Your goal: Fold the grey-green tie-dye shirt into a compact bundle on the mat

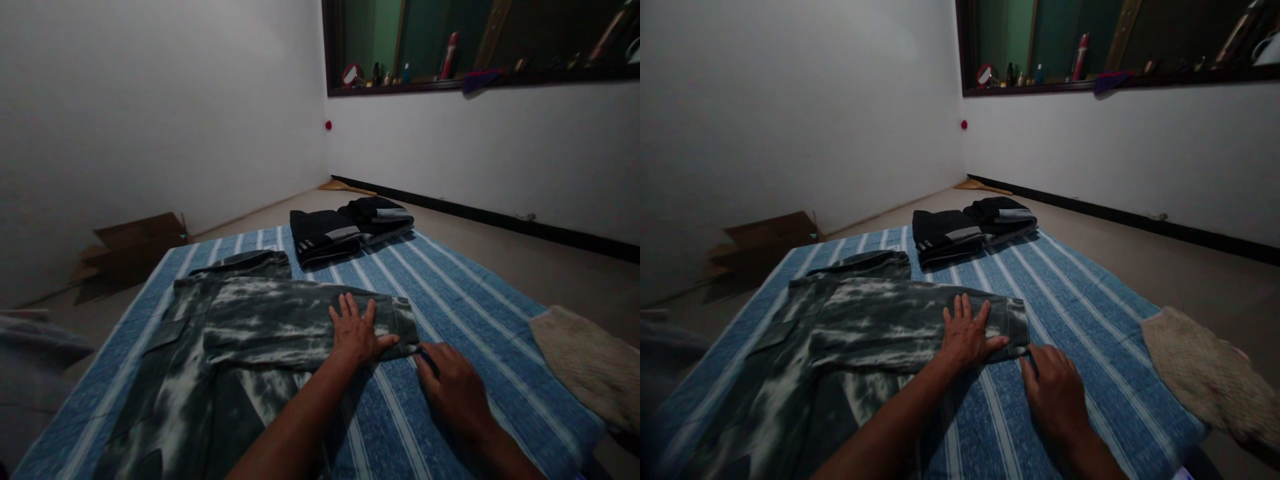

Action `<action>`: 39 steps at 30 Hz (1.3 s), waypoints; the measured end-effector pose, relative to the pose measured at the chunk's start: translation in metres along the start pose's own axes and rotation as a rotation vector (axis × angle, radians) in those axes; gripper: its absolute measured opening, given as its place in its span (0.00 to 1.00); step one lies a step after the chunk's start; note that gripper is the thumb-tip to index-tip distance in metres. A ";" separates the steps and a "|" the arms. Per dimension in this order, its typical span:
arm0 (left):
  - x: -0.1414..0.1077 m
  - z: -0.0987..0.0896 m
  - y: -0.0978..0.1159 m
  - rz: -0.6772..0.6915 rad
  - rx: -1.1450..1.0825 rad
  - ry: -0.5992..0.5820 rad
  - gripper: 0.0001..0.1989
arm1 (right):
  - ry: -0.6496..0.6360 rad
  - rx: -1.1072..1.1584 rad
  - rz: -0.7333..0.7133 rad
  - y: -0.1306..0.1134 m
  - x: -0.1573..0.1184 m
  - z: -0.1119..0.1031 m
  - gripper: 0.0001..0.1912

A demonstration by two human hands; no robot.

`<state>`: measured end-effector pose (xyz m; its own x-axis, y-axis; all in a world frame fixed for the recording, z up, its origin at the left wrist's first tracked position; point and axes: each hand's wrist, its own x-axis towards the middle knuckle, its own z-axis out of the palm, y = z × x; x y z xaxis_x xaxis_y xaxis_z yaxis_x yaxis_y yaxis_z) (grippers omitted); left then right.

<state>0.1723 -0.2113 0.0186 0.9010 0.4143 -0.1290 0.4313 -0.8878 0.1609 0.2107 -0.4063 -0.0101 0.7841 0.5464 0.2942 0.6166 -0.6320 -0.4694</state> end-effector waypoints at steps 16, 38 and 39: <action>-0.001 0.001 0.000 0.012 -0.006 0.022 0.51 | -0.531 1.064 0.792 -0.008 0.041 -0.021 0.05; -0.001 -0.002 0.003 -0.001 -0.008 -0.007 0.47 | -0.618 0.845 0.806 -0.012 0.054 -0.023 0.16; -0.001 -0.002 0.003 -0.001 -0.009 -0.007 0.47 | -0.626 0.850 0.806 -0.012 0.055 -0.024 0.16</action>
<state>0.1726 -0.2142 0.0209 0.9003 0.4135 -0.1358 0.4323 -0.8856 0.1700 0.2478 -0.3818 0.0314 0.6013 0.4877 -0.6329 -0.4176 -0.4834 -0.7694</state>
